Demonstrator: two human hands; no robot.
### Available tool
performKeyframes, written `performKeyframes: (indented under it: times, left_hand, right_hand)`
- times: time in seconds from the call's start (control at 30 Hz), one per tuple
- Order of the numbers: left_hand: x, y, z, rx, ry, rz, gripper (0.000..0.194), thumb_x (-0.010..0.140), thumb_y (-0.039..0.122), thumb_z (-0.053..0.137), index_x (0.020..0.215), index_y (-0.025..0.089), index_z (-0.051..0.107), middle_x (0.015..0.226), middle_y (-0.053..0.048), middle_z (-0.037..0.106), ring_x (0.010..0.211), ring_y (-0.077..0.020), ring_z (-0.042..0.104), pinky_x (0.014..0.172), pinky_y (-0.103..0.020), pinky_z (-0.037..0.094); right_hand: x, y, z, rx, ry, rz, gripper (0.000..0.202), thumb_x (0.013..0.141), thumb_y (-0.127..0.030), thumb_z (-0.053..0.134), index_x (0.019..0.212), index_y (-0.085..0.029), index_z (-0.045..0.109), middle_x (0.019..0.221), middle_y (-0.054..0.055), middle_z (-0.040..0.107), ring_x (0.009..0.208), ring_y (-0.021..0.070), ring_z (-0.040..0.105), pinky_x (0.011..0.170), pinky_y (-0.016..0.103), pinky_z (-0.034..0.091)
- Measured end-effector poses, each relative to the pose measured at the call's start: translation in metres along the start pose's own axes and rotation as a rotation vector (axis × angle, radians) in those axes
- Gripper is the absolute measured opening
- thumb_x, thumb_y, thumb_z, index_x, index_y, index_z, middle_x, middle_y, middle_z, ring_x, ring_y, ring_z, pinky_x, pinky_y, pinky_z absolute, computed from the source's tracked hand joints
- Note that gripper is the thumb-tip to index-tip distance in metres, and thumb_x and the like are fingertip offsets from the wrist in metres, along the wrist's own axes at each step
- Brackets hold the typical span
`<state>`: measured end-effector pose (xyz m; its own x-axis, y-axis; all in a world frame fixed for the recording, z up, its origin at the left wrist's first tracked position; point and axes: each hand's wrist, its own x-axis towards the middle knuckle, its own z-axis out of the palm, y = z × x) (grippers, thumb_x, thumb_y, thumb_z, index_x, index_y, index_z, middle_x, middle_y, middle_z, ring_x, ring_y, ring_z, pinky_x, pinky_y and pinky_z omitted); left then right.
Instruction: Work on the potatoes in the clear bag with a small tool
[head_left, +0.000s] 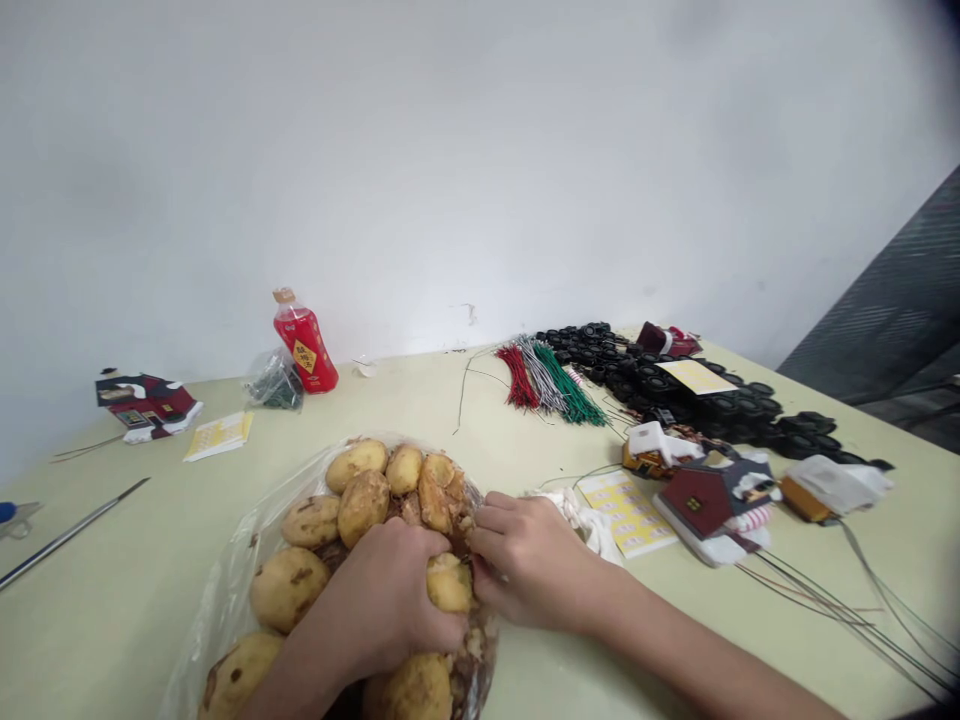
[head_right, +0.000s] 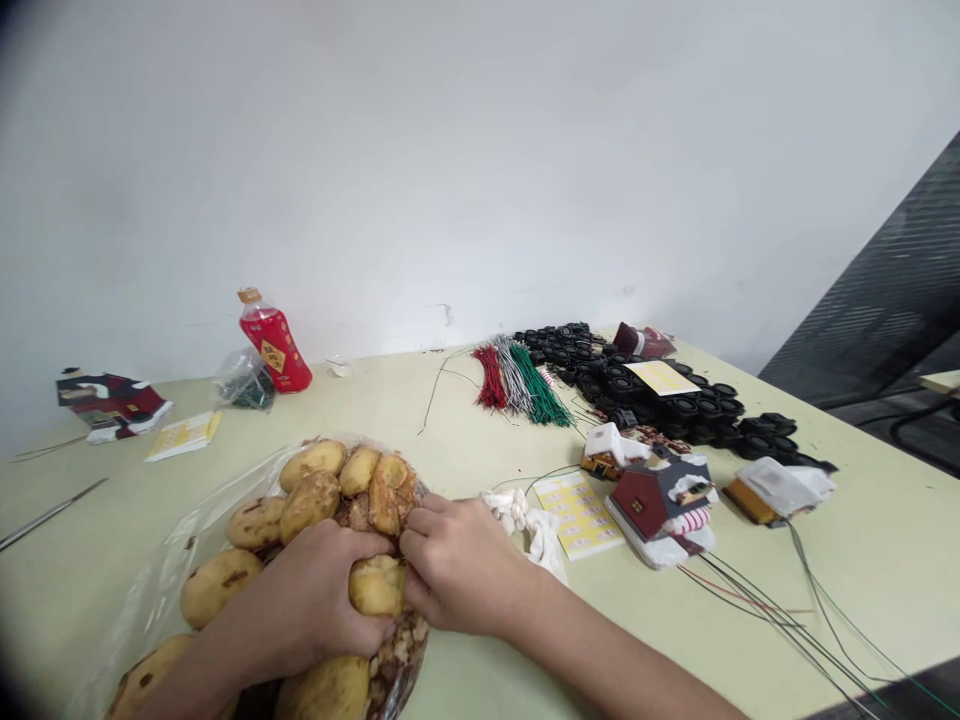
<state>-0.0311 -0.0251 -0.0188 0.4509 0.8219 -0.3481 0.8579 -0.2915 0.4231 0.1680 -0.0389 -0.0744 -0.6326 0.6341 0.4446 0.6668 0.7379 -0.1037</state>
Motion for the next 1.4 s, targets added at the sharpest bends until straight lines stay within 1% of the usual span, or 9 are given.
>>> performKeyframes:
  times: [0.17, 0.33, 0.47, 0.6, 0.77, 0.93, 1.07, 1.17, 1.4]
  left_hand:
    - [-0.0005, -0.0004, 0.0, -0.015, -0.007, 0.01, 0.021, 0.06, 0.036, 0.074, 0.064, 0.024, 0.056, 0.063, 0.0, 0.067, 0.064, -0.0203, 0.06, 0.061, -0.037, 0.035]
    - [-0.0009, -0.0001, 0.0002, -0.001, 0.001, 0.005, 0.02, 0.06, 0.036, 0.072, 0.064, 0.024, 0.056, 0.068, -0.002, 0.072, 0.066, -0.0217, 0.062, 0.062, -0.038, 0.036]
    - [-0.0008, -0.0001, 0.0, -0.006, -0.011, 0.003, 0.021, 0.059, 0.038, 0.072, 0.064, 0.025, 0.056, 0.066, -0.002, 0.071, 0.065, -0.0218, 0.063, 0.062, -0.037, 0.036]
    - [-0.0009, -0.0006, 0.0004, 0.006, 0.007, 0.019, 0.019, 0.06, 0.038, 0.071, 0.066, 0.024, 0.059, 0.072, -0.004, 0.076, 0.068, -0.0231, 0.066, 0.062, -0.037, 0.037]
    - [-0.0008, -0.0033, 0.0023, 0.023, 0.004, 0.016, 0.019, 0.061, 0.036, 0.071, 0.065, 0.024, 0.057, 0.068, -0.003, 0.073, 0.065, -0.0224, 0.063, 0.061, -0.038, 0.036]
    - [-0.0007, -0.0033, 0.0021, 0.018, 0.015, 0.022, 0.021, 0.062, 0.037, 0.074, 0.066, 0.024, 0.058, 0.072, -0.004, 0.076, 0.067, -0.0238, 0.065, 0.062, -0.038, 0.036]
    - [-0.0014, -0.0024, 0.0019, 0.018, 0.006, 0.019, 0.02, 0.061, 0.035, 0.073, 0.065, 0.024, 0.056, 0.071, -0.004, 0.075, 0.066, -0.0225, 0.064, 0.062, -0.038, 0.036]
    - [-0.0016, -0.0023, 0.0019, 0.022, 0.011, 0.011, 0.019, 0.06, 0.036, 0.071, 0.065, 0.025, 0.057, 0.071, -0.004, 0.075, 0.067, -0.0233, 0.065, 0.062, -0.038, 0.036]
    - [-0.0008, -0.0008, 0.0, 0.023, 0.014, 0.009, 0.019, 0.06, 0.036, 0.069, 0.064, 0.025, 0.056, 0.069, -0.003, 0.073, 0.066, -0.0232, 0.064, 0.061, -0.038, 0.036]
  right_hand:
    - [0.0007, -0.0011, 0.0004, 0.065, -0.033, -0.034, 0.008, 0.078, -0.017, 0.067, 0.072, -0.022, 0.064, 0.072, 0.002, 0.069, 0.067, 0.0179, 0.058, 0.057, 0.033, 0.03]
    - [0.0006, -0.0009, 0.002, 0.022, -0.012, 0.01, 0.007, 0.079, -0.016, 0.066, 0.075, -0.022, 0.066, 0.073, 0.003, 0.071, 0.068, 0.0189, 0.058, 0.056, 0.034, 0.027]
    - [0.0006, -0.0007, 0.0025, 0.064, -0.03, -0.019, 0.007, 0.077, -0.016, 0.067, 0.073, -0.022, 0.065, 0.073, 0.002, 0.071, 0.068, 0.0183, 0.058, 0.056, 0.033, 0.028]
    - [0.001, -0.0003, 0.0017, 0.037, -0.017, 0.012, 0.007, 0.077, -0.015, 0.065, 0.074, -0.021, 0.066, 0.074, 0.003, 0.072, 0.068, 0.0183, 0.058, 0.056, 0.034, 0.027]
    - [0.001, -0.0005, 0.0009, 0.054, -0.031, -0.022, 0.008, 0.078, -0.016, 0.068, 0.073, -0.022, 0.065, 0.072, 0.001, 0.07, 0.068, 0.0178, 0.058, 0.056, 0.034, 0.028]
    - [0.0009, -0.0002, 0.0016, 0.012, -0.015, -0.006, 0.008, 0.079, -0.015, 0.066, 0.074, -0.022, 0.065, 0.074, 0.002, 0.071, 0.068, 0.0183, 0.057, 0.056, 0.034, 0.025]
    - [0.0003, 0.0003, 0.0025, 0.026, -0.018, -0.042, 0.008, 0.08, -0.017, 0.067, 0.074, -0.022, 0.064, 0.072, 0.002, 0.069, 0.067, 0.0182, 0.057, 0.056, 0.034, 0.025]
    - [-0.0002, 0.0008, 0.0036, -0.005, -0.005, -0.025, 0.008, 0.08, -0.017, 0.067, 0.074, -0.022, 0.065, 0.073, 0.003, 0.07, 0.068, 0.0187, 0.057, 0.055, 0.035, 0.023]
    - [-0.0001, 0.0018, 0.0026, 0.016, 0.017, -0.024, 0.007, 0.077, -0.016, 0.067, 0.073, -0.021, 0.065, 0.073, 0.002, 0.07, 0.068, 0.018, 0.057, 0.055, 0.035, 0.024]
